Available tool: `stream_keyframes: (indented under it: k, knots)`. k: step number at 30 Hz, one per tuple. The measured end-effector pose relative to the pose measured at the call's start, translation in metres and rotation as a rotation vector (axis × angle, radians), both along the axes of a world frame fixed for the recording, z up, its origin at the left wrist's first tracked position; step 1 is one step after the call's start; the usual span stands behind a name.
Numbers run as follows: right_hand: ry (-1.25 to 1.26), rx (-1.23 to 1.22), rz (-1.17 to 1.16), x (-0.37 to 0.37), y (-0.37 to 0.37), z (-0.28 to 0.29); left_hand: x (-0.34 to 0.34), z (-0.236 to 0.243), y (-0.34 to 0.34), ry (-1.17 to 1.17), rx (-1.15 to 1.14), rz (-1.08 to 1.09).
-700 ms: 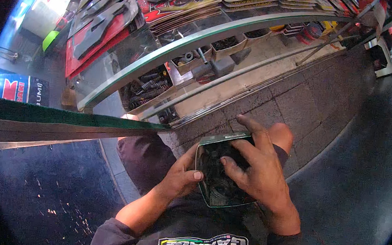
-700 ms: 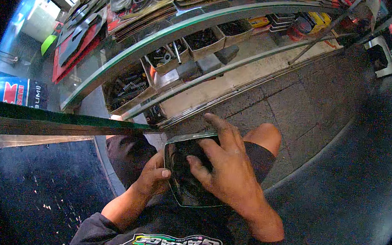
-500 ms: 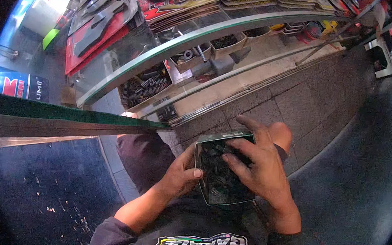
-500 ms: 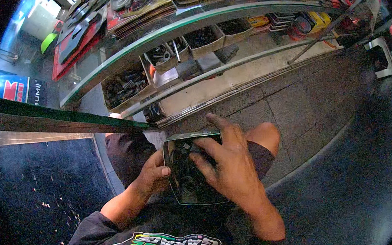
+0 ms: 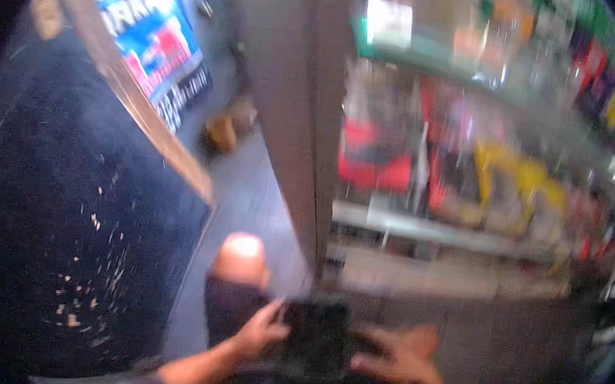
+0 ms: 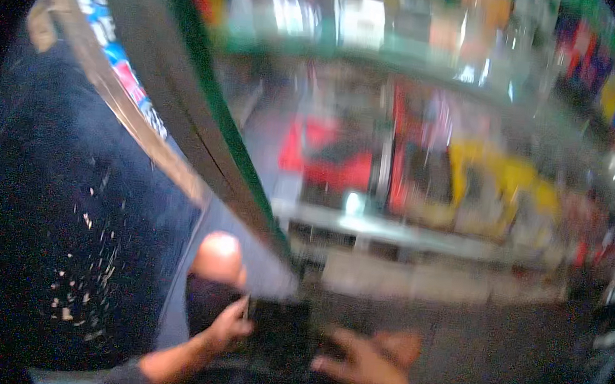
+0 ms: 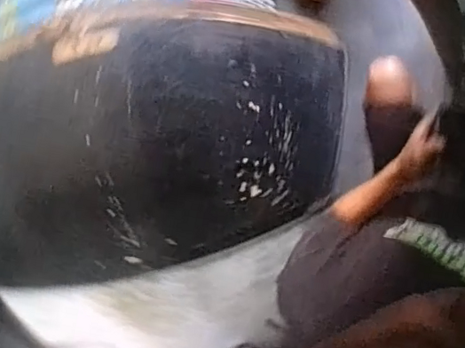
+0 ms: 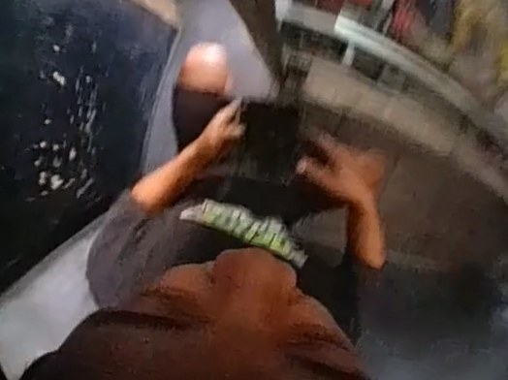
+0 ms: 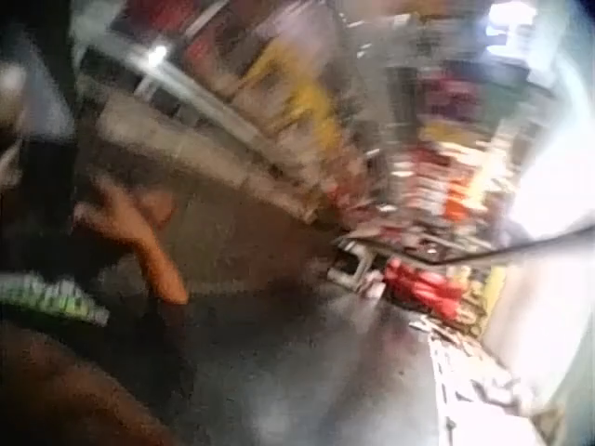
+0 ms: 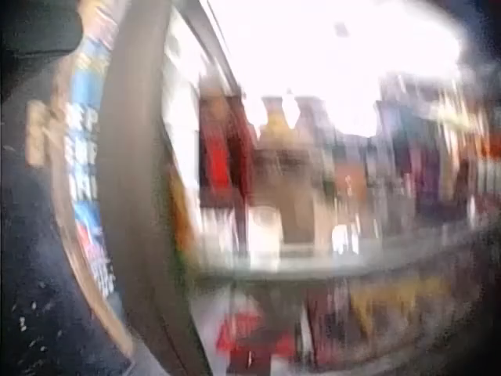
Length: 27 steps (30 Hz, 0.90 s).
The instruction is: Sorting and examining various small mechanical parts on the floor.
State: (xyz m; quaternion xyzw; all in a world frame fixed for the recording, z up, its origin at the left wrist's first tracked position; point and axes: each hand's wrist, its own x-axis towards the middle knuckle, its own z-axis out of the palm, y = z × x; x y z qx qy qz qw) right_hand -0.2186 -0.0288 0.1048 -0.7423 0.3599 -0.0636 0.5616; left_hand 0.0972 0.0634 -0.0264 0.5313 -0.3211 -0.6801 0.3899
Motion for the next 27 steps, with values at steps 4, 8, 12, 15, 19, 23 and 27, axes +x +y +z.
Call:
stream_keyframes:
  k: [4, 8, 12, 15, 19, 23, 27]
  knots:
    - [-0.29, -0.684, -0.006, -0.005, -0.023, 0.08, 0.01, -0.023, 0.034, 0.16, -0.303, 0.227]
    - [-0.478, -1.353, -0.236, -0.064, -0.072, 0.286, 0.02, -0.026, 0.075, 0.186, -0.251, 0.505]
    - [-0.632, -2.112, -0.392, 0.001, -0.141, 0.481, 0.027, -0.018, 0.09, 0.197, -0.027, 0.811]
    - [0.107, -1.732, -0.396, 0.03, -0.173, 0.532, 0.051, -0.049, 0.099, -0.736, -0.537, 0.742]
    - [-0.642, -0.632, -0.233, 0.003, -0.204, 0.463, 0.05, 0.023, 0.07, -1.109, -0.762, 0.483]
    - [-0.522, -0.438, -0.076, 0.082, -0.232, 0.341, 0.067, 0.071, 0.037, -0.312, -0.362, 0.662]
    - [-0.38, -0.173, 0.003, 0.137, -0.208, 0.183, 0.102, 0.122, -0.015, -0.314, -0.258, 0.721]
